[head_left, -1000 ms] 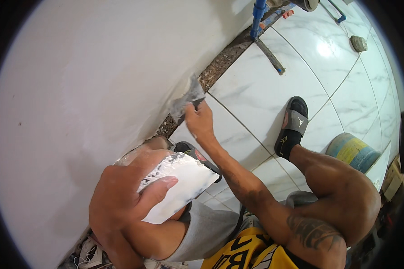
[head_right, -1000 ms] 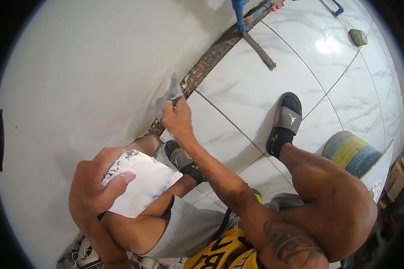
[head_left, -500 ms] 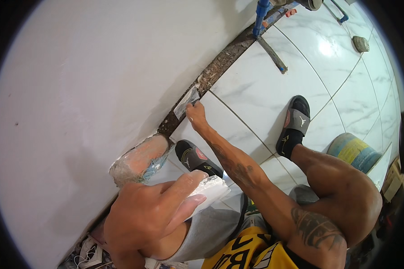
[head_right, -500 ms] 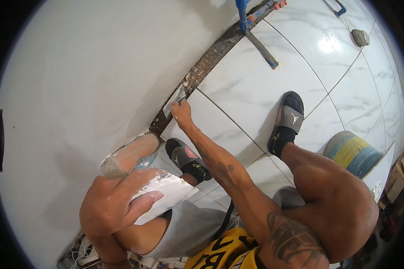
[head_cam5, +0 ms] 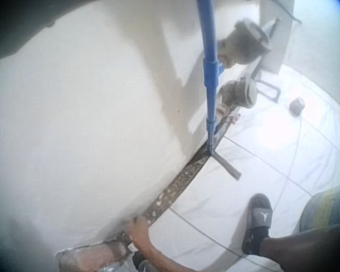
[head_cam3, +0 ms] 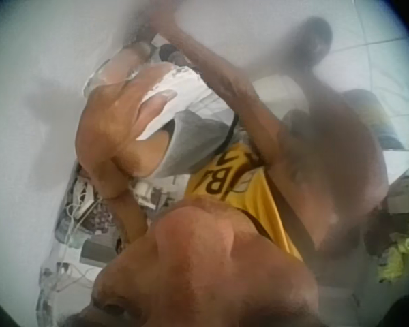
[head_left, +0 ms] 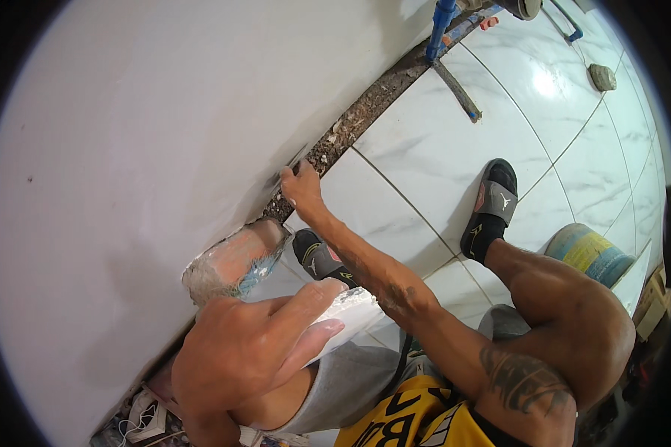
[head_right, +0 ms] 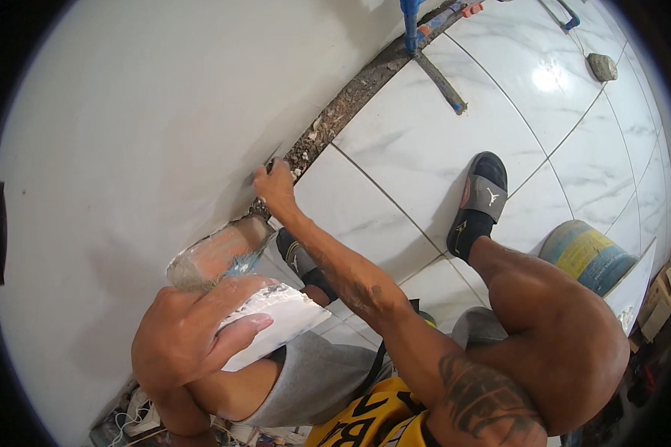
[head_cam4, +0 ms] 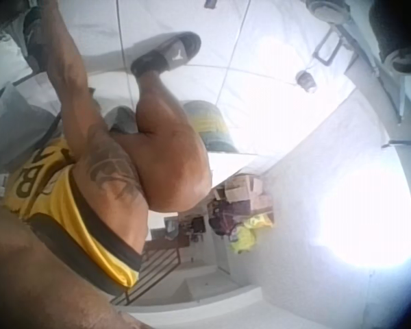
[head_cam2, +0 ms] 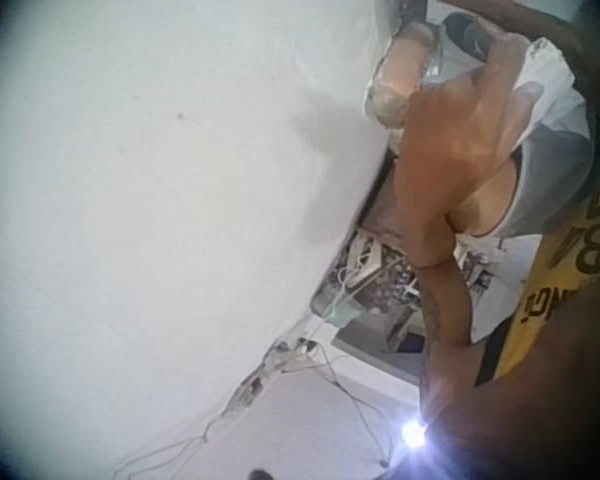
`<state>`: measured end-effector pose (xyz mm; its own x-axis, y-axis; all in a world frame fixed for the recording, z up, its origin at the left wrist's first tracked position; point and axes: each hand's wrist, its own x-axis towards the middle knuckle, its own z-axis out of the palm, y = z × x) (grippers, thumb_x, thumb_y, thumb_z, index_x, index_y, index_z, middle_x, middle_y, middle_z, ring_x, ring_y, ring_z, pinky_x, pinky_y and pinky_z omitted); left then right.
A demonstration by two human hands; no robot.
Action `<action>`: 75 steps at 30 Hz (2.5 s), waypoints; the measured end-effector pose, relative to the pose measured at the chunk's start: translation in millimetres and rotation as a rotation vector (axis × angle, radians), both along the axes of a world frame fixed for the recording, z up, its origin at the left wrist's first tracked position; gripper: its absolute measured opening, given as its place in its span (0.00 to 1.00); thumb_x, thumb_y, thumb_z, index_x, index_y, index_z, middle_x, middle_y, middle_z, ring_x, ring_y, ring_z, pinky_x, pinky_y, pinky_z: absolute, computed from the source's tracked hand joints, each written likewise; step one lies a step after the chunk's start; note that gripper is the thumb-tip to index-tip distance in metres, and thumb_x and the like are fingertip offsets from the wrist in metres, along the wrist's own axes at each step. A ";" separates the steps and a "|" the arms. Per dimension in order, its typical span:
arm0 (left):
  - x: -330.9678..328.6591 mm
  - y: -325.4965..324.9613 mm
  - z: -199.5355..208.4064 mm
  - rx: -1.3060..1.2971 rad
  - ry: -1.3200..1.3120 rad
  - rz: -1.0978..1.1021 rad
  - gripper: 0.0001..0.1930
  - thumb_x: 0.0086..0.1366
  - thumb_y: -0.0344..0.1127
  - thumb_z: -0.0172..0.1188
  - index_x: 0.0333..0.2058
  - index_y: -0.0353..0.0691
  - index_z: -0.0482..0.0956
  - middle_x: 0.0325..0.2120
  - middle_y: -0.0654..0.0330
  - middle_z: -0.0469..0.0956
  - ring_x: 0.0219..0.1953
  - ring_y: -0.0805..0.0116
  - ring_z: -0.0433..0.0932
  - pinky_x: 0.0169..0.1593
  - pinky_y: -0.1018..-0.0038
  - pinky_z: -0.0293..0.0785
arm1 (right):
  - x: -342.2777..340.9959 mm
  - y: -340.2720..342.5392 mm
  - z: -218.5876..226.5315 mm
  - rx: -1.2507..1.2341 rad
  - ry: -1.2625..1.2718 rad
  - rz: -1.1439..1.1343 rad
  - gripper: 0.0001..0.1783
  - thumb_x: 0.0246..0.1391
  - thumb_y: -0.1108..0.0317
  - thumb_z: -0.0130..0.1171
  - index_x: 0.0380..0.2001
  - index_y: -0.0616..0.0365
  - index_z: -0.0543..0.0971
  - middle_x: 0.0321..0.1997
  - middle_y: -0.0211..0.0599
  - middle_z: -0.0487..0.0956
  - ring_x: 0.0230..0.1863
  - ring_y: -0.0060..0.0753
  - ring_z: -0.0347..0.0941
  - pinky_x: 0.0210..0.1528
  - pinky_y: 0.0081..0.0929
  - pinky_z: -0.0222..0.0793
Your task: The person mixes plaster between two putty knives and applies it along the bottom edge of a wall.
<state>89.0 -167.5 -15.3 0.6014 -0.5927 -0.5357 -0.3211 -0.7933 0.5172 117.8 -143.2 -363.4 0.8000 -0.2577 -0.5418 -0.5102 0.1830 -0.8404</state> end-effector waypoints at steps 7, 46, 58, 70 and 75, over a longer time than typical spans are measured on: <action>-2.7 0.6 11.4 0.069 0.038 -0.007 0.17 0.52 0.32 0.67 0.41 0.38 0.78 0.30 0.50 0.80 0.26 0.50 0.79 0.30 0.67 0.75 | -22.3 -17.9 123.5 0.040 -0.201 -0.052 0.18 0.53 0.61 0.54 0.31 0.70 0.71 0.27 0.52 0.72 0.28 0.42 0.69 0.33 0.37 0.66; 3.0 -9.6 4.0 0.052 0.063 -0.010 0.17 0.50 0.30 0.66 0.41 0.35 0.77 0.38 0.44 0.78 0.30 0.47 0.79 0.33 0.65 0.75 | 66.2 -151.1 15.9 0.453 -0.210 -0.063 0.14 0.55 0.69 0.50 0.34 0.75 0.72 0.32 0.39 0.72 0.32 0.33 0.75 0.42 0.31 0.77; 0.9 -7.4 -5.8 0.015 0.057 -0.008 0.17 0.50 0.29 0.66 0.41 0.34 0.77 0.39 0.44 0.77 0.31 0.45 0.78 0.35 0.65 0.75 | 31.9 -207.7 59.8 0.283 -0.153 -0.212 0.11 0.53 0.70 0.52 0.31 0.71 0.73 0.36 0.42 0.75 0.32 0.34 0.75 0.43 0.29 0.76; 8.7 -9.4 -5.7 0.052 0.100 0.005 0.18 0.48 0.27 0.67 0.40 0.33 0.77 0.42 0.41 0.75 0.36 0.42 0.76 0.39 0.63 0.74 | 63.2 -192.5 -63.0 0.053 0.015 -0.093 0.09 0.50 0.71 0.50 0.24 0.69 0.72 0.25 0.36 0.73 0.26 0.29 0.71 0.33 0.29 0.73; 11.1 -16.0 -1.1 0.029 0.087 -0.015 0.18 0.47 0.27 0.67 0.40 0.33 0.77 0.45 0.40 0.74 0.38 0.42 0.75 0.41 0.62 0.73 | 73.6 -210.3 -91.9 -0.191 -0.199 0.027 0.12 0.50 0.69 0.49 0.21 0.69 0.70 0.21 0.40 0.70 0.24 0.30 0.68 0.29 0.32 0.70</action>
